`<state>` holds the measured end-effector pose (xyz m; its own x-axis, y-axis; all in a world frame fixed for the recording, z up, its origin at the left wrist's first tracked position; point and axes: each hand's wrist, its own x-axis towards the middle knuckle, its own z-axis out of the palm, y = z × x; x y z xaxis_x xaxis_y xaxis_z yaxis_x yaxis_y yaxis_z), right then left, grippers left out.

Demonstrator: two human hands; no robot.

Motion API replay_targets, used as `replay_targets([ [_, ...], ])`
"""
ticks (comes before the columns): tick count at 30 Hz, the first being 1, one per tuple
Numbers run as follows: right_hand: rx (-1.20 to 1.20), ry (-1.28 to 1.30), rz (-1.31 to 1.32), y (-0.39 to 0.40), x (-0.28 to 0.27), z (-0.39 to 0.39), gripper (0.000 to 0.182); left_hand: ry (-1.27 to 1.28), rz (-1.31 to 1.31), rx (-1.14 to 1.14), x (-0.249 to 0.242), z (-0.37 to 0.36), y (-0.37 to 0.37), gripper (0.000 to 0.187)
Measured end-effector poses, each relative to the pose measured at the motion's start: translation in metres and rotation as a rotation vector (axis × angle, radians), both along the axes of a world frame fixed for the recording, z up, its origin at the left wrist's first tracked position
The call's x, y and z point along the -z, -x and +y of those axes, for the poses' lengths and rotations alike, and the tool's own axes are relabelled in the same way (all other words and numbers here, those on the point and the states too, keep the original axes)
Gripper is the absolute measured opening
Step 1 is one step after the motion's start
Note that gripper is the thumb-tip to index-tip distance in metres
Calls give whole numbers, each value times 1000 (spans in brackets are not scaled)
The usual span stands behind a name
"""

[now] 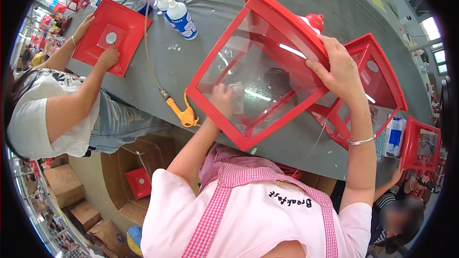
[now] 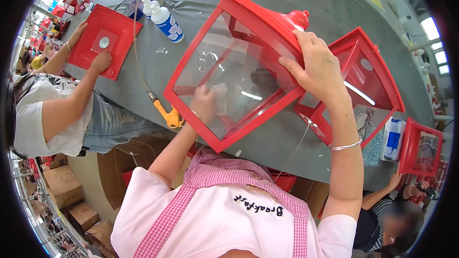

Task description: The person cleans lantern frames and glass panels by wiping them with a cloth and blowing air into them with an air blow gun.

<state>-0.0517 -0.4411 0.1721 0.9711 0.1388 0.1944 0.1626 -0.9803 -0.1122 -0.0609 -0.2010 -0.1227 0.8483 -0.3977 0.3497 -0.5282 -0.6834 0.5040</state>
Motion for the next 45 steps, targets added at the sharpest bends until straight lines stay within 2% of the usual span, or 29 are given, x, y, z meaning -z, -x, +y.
replay_targets([
  [2,1,12,0,2,0,-1,56,26,-63,-2,-1,-14,5,23],
  [5,-4,23,7,3,0,-1,56,138,99,281,-3,-33,24,21],
  [6,-6,14,3,3,0,-2,57,140,106,278,-4,-33,14,21],
  [8,-9,-5,-6,3,1,-2,57,-24,-11,16,-4,-31,-27,22],
  [11,-6,-2,9,4,0,-1,57,-29,-84,-94,-5,-27,-60,25],
  [12,-3,-2,18,3,0,0,57,-29,-81,-100,-9,-25,-57,25],
  [15,-4,-15,18,4,0,3,58,56,-311,-161,-33,-17,-36,19],
  [20,14,-37,29,4,-2,2,58,91,-182,-149,-45,-18,-33,16],
  [24,8,-33,20,4,-2,2,58,30,-96,-60,0,-19,-41,24],
  [26,12,-38,28,5,-3,4,58,30,-6,110,6,-17,-15,15],
  [27,19,-46,35,4,-4,4,59,29,-7,108,4,-17,-1,15],
  [29,32,-62,50,1,-4,4,59,142,-31,580,-2,-19,22,17],
  [30,23,-57,43,0,-4,3,59,140,-27,584,3,-26,13,17],
  [32,11,-43,26,0,-4,2,59,45,149,169,21,-49,-29,18],
  [34,20,-42,32,0,-5,2,59,64,-149,16,-23,-57,-93,9],
  [36,9,-44,31,-3,-6,2,59,191,-36,-104,-30,-84,-129,11],
  [37,5,-39,37,-2,-5,3,59,195,-31,-109,-32,-87,-119,11],
  [39,8,-45,43,-2,-6,4,59,214,199,230,-37,-86,-82,17],
  [41,8,-51,43,-5,-8,3,59,152,-28,645,-9,-80,-38,26],
  [45,8,-49,18,-6,-5,4,58,76,115,493,-24,-93,-66,31],
])
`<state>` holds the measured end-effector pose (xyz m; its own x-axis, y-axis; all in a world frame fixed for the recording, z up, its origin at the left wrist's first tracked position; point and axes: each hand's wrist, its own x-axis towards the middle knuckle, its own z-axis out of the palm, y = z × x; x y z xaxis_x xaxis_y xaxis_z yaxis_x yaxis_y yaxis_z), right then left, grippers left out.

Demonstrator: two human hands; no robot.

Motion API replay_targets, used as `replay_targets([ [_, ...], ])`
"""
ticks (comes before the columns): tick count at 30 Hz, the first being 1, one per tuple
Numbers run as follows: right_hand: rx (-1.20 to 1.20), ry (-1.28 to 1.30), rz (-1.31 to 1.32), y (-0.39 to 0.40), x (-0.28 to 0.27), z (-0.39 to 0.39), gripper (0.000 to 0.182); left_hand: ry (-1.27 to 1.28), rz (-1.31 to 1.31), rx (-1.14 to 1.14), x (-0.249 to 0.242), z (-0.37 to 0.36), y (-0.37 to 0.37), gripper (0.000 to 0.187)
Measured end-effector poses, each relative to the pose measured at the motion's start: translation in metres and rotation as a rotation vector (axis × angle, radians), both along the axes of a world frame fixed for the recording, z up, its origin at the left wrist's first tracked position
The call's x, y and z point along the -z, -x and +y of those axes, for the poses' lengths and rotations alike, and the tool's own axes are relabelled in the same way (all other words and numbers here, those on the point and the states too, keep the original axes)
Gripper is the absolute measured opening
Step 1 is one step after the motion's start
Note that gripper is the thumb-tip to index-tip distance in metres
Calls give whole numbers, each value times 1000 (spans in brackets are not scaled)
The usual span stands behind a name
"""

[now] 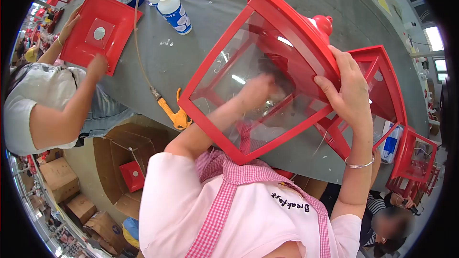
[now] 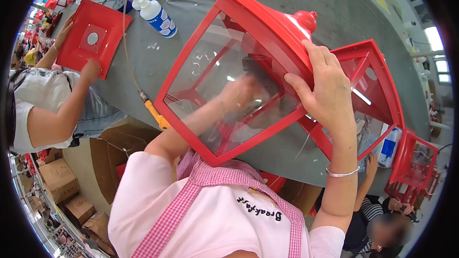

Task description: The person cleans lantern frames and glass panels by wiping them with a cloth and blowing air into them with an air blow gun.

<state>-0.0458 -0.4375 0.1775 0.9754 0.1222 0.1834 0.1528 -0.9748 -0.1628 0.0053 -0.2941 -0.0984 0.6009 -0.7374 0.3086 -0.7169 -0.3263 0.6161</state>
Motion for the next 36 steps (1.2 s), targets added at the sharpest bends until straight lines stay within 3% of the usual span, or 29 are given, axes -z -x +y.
replay_targets([
  [2,4,8,-1,2,0,1,58,176,-27,-332,2,-33,-50,33],
  [4,11,19,10,1,0,1,58,340,-10,-467,-17,-47,-70,37],
  [5,21,12,16,-1,0,1,58,341,4,-467,-9,-50,-63,37],
  [8,34,-12,10,-3,1,3,58,360,-119,-149,20,-49,-42,33],
  [10,18,-9,9,-2,2,2,58,159,-28,206,14,-35,-13,22],
  [12,-2,-12,-4,-3,2,4,58,261,-210,148,2,1,19,9],
  [14,16,-12,2,-1,2,4,58,-63,-55,259,15,53,38,7],
  [17,19,-17,3,-2,2,5,58,21,-260,164,26,106,46,4],
  [19,28,-11,11,0,1,4,58,23,-248,-194,20,109,29,1],
  [20,38,-11,6,1,1,3,58,25,-253,-184,18,101,15,1],
  [22,18,16,-8,0,2,1,59,-21,-240,-458,13,68,-21,4],
  [27,24,17,9,-1,0,4,59,79,-376,-505,8,-5,-77,4],
  [30,21,3,16,-1,2,5,59,-78,-339,-513,13,-3,-86,15],
  [33,17,-5,0,-1,1,3,59,-141,-265,-510,22,41,-45,18],
  [36,23,-7,-19,0,1,3,60,-161,-244,-346,8,99,19,17],
])
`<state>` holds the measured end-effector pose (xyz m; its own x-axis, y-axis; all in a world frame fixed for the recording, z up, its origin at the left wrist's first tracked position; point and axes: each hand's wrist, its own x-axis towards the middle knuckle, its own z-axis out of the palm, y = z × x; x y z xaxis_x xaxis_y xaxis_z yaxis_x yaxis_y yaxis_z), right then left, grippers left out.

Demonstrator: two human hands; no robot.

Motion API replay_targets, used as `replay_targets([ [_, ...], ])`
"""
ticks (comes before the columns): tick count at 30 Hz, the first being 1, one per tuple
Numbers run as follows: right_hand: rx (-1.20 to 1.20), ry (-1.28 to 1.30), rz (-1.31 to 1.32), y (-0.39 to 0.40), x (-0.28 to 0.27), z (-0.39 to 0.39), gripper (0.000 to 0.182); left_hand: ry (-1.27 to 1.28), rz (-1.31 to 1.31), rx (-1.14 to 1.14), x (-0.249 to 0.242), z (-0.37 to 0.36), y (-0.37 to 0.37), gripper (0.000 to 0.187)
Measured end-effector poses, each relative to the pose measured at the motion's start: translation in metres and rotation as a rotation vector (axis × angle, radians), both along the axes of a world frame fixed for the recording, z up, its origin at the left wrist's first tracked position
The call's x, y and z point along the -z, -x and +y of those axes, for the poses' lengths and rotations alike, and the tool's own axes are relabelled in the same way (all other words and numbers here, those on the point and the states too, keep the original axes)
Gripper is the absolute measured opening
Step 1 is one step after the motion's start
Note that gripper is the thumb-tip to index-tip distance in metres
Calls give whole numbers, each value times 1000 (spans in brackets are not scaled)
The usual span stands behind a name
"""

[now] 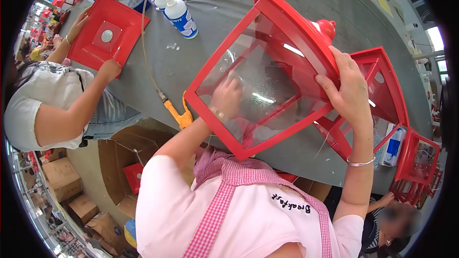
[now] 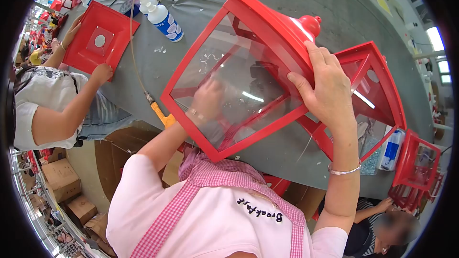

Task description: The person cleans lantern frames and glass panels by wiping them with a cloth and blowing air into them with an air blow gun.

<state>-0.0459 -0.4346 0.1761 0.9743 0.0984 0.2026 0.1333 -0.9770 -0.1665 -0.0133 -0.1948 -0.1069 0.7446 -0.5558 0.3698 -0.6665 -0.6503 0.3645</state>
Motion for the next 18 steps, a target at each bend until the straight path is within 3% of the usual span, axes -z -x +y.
replay_targets([
  [5,10,18,0,0,1,0,60,108,152,264,4,1,4,20],
  [7,-1,28,5,0,0,-1,59,54,32,93,7,-38,-35,21],
  [11,-4,33,4,-1,1,-2,57,333,-61,146,-8,-109,-90,16],
  [12,-8,35,13,-1,3,-1,57,335,-53,140,-3,-121,-80,16],
  [14,10,11,-8,-2,6,0,53,73,-7,435,5,-130,-47,10],
  [16,20,1,-33,-4,2,-2,51,218,241,629,-8,-93,-10,15],
  [18,35,47,82,-8,-9,-3,48,10,228,589,5,-56,18,12],
])
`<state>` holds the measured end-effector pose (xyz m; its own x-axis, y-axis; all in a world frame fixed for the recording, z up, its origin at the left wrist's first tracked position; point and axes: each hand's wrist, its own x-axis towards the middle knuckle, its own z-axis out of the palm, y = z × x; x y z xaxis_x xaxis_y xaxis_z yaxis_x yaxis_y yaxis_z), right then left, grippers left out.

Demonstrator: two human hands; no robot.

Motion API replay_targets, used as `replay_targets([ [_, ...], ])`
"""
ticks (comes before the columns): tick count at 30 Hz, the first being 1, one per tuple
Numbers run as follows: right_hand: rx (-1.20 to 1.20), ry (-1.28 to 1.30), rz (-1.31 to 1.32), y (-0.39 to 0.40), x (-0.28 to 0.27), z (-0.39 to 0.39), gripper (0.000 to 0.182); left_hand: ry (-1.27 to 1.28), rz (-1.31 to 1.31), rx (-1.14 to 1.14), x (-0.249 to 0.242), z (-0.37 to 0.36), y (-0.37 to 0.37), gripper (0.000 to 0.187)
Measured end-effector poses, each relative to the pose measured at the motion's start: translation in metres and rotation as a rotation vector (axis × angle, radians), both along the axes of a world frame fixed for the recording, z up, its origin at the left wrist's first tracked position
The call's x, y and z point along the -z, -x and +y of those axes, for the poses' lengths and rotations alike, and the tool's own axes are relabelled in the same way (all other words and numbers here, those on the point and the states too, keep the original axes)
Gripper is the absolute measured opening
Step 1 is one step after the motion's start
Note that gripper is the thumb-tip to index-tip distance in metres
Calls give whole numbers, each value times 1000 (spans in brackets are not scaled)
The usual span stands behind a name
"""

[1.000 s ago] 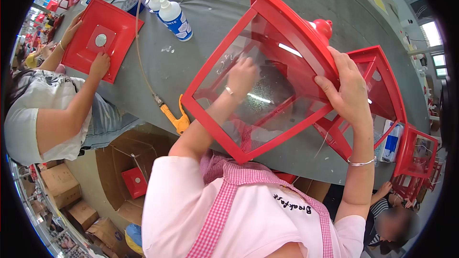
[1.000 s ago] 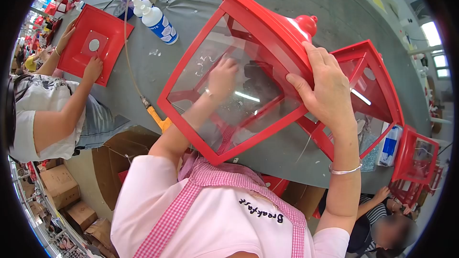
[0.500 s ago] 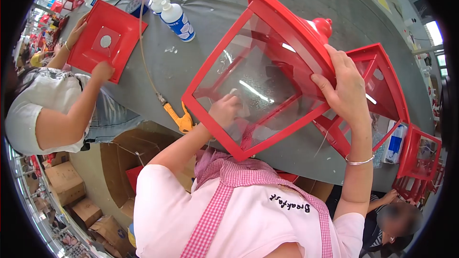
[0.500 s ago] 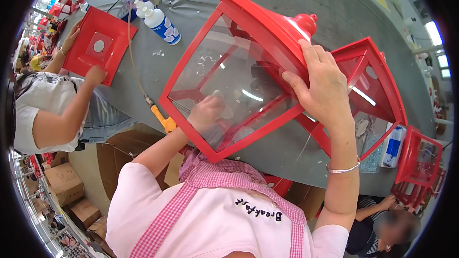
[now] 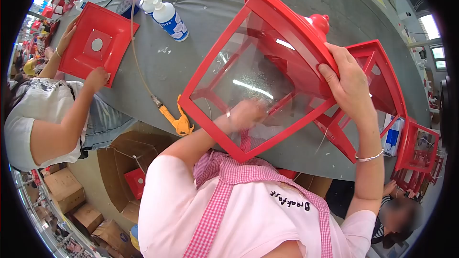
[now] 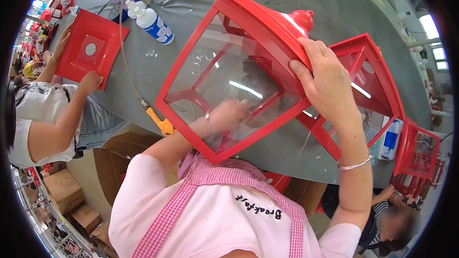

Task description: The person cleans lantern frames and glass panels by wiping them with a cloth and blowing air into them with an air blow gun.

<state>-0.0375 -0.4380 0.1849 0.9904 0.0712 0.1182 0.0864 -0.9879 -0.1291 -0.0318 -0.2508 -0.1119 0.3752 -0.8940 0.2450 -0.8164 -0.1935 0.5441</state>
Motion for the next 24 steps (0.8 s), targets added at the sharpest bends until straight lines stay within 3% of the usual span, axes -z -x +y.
replay_targets([
  [2,2,16,56,-11,-11,5,46,282,280,-42,15,33,19,7],
  [4,-152,99,-12,-36,-20,19,42,248,331,-81,5,43,26,8],
  [7,-218,117,-80,-90,-6,44,37,185,421,-140,-10,54,26,9],
  [11,-262,163,-177,-154,22,69,31,290,478,-217,-14,53,31,12],
  [14,-241,-83,71,-175,23,80,30,302,517,-262,-13,55,34,15],
  [19,-284,-22,-7,-163,3,85,26,354,560,-340,-9,56,33,14],
  [22,-361,3,-175,-121,-38,90,17,203,336,-413,-30,75,11,19],
  [24,-356,-115,-427,-85,-57,87,8,181,309,-654,-63,84,-4,19],
])
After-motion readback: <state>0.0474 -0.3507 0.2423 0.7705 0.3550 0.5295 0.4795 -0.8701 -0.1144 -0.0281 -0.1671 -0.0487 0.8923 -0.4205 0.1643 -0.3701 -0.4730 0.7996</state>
